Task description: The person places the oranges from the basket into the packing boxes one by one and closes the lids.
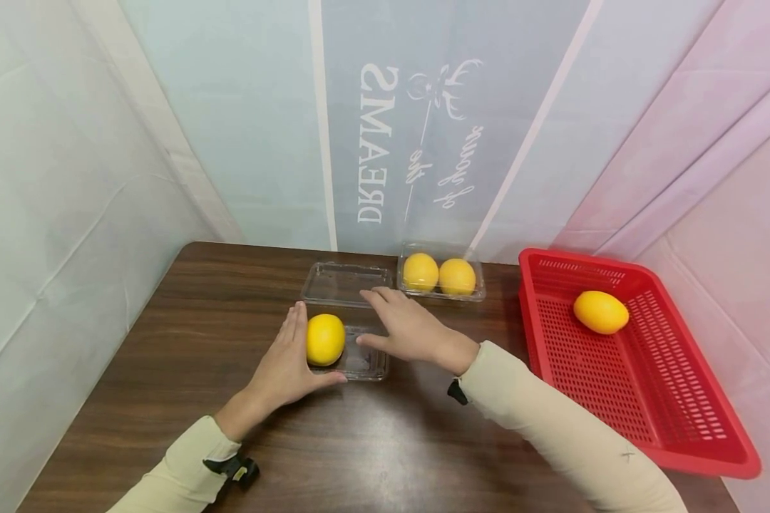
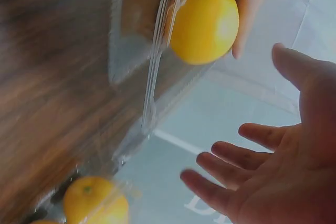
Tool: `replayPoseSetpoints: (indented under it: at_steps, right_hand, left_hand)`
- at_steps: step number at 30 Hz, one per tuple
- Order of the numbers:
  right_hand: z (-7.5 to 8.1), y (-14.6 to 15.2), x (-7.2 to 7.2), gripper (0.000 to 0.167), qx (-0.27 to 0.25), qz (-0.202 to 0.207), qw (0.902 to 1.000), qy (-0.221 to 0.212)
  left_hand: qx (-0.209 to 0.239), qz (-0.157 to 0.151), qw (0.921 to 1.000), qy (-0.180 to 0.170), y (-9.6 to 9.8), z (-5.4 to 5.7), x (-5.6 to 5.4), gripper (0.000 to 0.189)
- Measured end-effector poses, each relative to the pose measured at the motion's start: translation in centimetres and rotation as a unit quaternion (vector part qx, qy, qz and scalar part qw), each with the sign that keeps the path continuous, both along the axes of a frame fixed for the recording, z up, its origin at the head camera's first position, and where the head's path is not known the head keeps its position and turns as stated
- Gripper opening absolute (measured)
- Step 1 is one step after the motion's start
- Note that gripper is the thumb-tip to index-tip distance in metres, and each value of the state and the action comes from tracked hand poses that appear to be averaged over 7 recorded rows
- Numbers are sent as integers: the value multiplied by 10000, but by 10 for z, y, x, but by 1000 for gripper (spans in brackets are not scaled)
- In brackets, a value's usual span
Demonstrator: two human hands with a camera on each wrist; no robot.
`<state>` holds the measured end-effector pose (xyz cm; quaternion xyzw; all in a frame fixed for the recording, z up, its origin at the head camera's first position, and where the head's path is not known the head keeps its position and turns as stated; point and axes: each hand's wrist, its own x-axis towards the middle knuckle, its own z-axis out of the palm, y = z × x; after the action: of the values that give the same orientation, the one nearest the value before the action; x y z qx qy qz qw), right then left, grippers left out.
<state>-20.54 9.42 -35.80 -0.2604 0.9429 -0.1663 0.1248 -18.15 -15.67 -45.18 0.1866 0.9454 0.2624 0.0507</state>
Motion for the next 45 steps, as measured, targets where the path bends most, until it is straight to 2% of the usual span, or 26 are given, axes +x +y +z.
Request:
replayPoseSetpoints:
  at_steps: [5, 11, 19, 26, 31, 45]
  right_hand:
    - [4, 11, 2, 84, 164, -17, 9994, 296]
    - [7, 20, 5, 84, 348, -91, 9991, 239]
    - [9, 34, 4, 97, 478, -352, 9977, 323]
    - [8, 50, 2, 96, 552, -520, 9967, 304]
    - [10, 61, -1, 94, 630, -587, 9953, 442]
    - [22, 103, -14, 93, 524, -1362, 9891, 198]
  left_hand:
    - [-19, -4, 10000, -6, 0, -1, 0, 149]
    - [-18, 2, 10000, -3, 0, -1, 0, 149]
    - [11, 5, 10000, 18, 0, 0, 1, 149]
    - [33, 16, 10000, 17, 1, -1, 1, 149]
    - [21, 14, 10000, 46, 1, -3, 1, 149]
    - [9, 2, 9999, 123, 1, -5, 1, 149]
